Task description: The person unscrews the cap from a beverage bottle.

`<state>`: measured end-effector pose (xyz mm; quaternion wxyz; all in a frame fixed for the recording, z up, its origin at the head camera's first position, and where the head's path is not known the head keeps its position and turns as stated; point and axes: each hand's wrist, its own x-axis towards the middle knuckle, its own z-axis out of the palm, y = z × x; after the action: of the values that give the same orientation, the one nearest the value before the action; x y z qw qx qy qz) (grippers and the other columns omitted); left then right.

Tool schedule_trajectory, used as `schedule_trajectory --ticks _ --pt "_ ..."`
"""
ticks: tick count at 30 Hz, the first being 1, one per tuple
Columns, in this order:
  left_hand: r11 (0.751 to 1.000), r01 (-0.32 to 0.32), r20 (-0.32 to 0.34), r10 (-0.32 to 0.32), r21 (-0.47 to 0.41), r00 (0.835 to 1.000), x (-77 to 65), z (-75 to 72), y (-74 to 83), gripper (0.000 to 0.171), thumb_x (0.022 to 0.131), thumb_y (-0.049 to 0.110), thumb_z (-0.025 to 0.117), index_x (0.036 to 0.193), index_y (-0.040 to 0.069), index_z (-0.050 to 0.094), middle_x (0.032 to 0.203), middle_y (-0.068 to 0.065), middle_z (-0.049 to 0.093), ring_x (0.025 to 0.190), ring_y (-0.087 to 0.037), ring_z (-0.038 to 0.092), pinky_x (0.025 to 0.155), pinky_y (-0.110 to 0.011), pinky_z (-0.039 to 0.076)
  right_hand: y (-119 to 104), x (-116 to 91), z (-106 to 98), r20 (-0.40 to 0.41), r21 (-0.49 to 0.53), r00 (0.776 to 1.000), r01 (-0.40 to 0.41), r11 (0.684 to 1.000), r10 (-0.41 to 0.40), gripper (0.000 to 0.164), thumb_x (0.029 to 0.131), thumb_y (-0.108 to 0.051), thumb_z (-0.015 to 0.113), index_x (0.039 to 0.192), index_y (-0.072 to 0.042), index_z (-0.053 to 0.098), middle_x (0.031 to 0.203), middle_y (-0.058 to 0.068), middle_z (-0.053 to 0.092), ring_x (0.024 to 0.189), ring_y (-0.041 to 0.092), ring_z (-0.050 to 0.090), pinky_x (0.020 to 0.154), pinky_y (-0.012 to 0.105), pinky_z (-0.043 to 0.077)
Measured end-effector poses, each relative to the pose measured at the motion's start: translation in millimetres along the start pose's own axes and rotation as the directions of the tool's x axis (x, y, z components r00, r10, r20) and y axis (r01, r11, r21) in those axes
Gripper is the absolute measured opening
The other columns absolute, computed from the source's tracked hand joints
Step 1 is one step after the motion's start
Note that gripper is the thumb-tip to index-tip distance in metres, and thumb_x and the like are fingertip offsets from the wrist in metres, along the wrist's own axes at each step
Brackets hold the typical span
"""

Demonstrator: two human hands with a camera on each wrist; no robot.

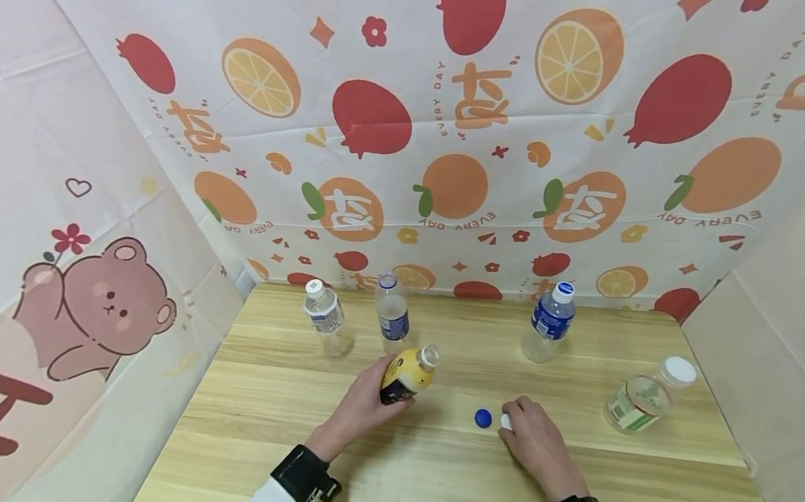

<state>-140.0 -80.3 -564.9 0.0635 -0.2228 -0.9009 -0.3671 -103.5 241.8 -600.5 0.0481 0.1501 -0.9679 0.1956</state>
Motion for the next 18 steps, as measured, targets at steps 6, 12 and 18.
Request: schedule_trajectory --ticks 6,12,18 --pt "0.999 -0.024 -0.001 0.024 -0.021 1.0 1.2 2.3 2.6 0.074 0.082 0.026 0.088 0.142 0.009 0.05 0.125 -0.007 0.068 0.106 -0.023 0.066 0.093 -0.041 0.056 -8.8 5.9 -13.0 -0.043 0.043 0.999 -0.014 0.999 0.015 0.034 0.087 -0.014 0.083 0.114 0.003 0.07 0.107 0.013 0.066 0.097 0.031 0.065 0.085 0.051 0.057" --pt "0.999 -0.013 0.007 0.013 -0.05 1.0 5.3 6.7 9.4 0.072 0.083 0.027 0.087 0.143 0.008 0.05 0.126 -0.007 0.067 0.108 -0.023 0.066 0.094 -0.04 0.056 -34.6 20.9 -35.9 -0.105 0.126 0.993 -0.048 0.991 0.062 0.036 0.097 -0.021 0.074 0.125 0.001 0.066 0.119 0.018 0.066 0.107 0.037 0.066 0.084 0.055 0.058" --pt "0.998 0.008 -0.004 -0.009 -0.07 1.0 9.6 11.2 18.0 0.072 0.084 0.027 0.087 0.142 0.006 0.051 0.125 -0.01 0.068 0.108 -0.023 0.066 0.094 -0.039 0.056 -60.7 30.0 -51.4 -0.152 0.241 0.982 -0.075 0.968 0.114 0.041 0.104 -0.028 0.065 0.135 -0.001 0.061 0.131 0.02 0.065 0.118 0.041 0.063 0.093 0.059 0.054"
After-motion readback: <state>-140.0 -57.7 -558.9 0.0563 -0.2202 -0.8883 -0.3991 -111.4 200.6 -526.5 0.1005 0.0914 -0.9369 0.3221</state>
